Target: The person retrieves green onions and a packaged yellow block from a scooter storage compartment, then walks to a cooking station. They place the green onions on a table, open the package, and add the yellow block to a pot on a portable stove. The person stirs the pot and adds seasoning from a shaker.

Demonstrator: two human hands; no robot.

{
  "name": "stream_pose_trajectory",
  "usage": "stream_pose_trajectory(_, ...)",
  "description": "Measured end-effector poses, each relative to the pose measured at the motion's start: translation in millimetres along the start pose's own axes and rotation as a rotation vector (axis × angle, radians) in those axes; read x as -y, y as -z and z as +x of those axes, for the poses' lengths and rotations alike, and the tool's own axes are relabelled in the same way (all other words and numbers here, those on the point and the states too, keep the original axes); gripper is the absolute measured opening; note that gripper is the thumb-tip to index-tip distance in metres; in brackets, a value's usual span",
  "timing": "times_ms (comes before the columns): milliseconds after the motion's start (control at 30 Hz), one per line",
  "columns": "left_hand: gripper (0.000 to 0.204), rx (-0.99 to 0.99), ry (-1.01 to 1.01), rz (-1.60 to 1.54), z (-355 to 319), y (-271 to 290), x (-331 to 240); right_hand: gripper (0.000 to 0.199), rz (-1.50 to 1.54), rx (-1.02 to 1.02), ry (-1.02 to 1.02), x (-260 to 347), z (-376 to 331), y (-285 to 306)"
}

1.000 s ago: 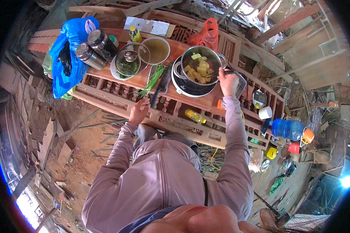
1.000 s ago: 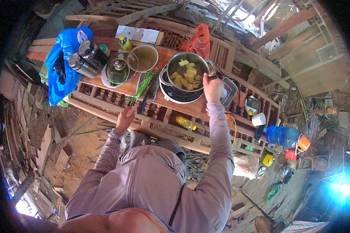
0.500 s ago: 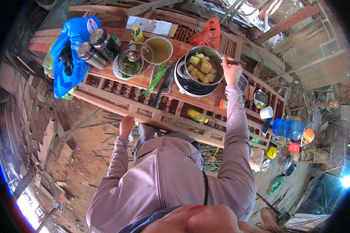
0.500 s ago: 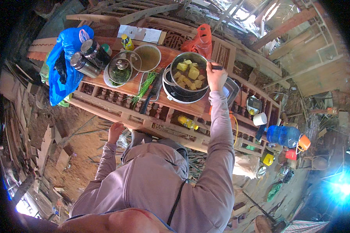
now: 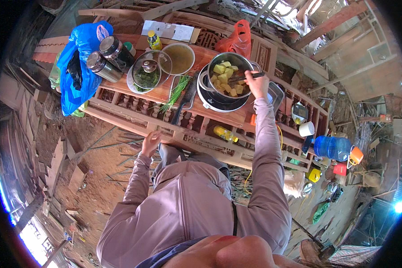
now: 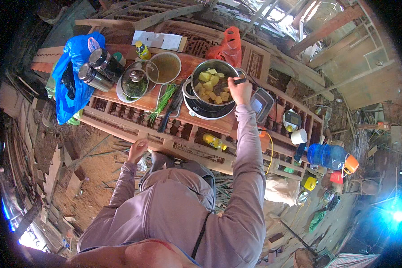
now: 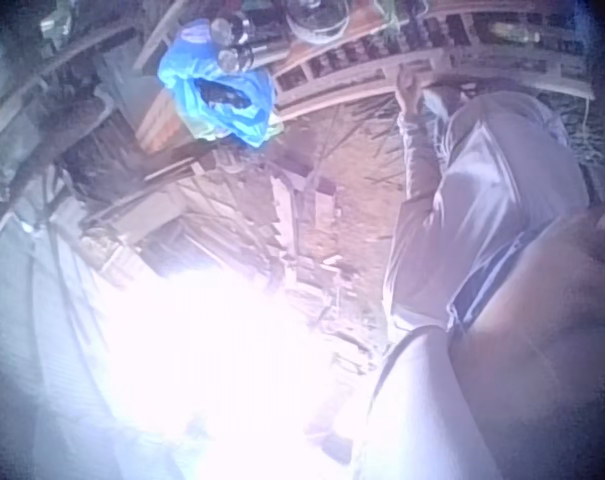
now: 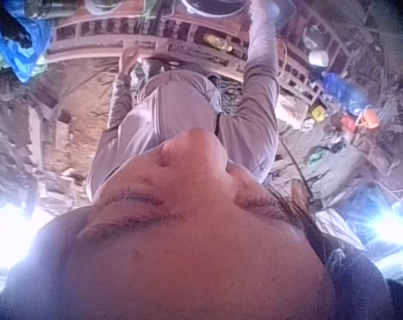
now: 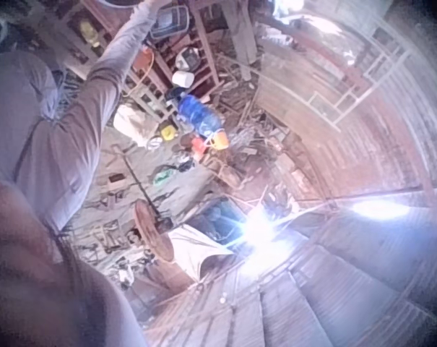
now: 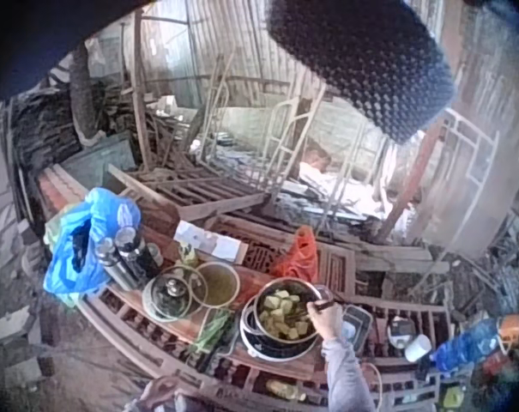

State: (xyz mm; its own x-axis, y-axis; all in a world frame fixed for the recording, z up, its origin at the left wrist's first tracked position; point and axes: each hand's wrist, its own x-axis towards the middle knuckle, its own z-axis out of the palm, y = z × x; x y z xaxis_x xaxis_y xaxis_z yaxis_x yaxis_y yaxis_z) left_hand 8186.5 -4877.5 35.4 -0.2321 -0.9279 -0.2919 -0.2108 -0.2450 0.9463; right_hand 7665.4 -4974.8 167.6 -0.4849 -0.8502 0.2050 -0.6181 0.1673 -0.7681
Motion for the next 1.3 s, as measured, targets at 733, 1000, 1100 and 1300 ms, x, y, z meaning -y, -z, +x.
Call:
stream_pose_trajectory(733, 0.03, 0.068, -0.1, 0.374, 5.2, 1.8, -14.9, 0.027, 0.267, 0.167, 0.026, -1.0, 20.9, -4.8)
stream_pose_trajectory(1000, 0.031, 0.006, -0.036, 0.368, 3.2, 4.7, -21.9, 0.024, 0.067, -0.088, 0.172, 28.2, 35.6, 4.8)
stream_pose_trajectory(1100, 0.03, 0.016, 0.001, 0.368, -1.8, 5.5, -28.3, 0.023, -0.048, -0.064, 0.273, 43.3, 36.7, -10.5)
stream_pose_trajectory(1300, 0.03, 0.015, -0.026, 0.312, -7.0, 11.3, -25.3, 0.029, -0.332, 0.057, 0.322, 36.7, 39.4, 5.0)
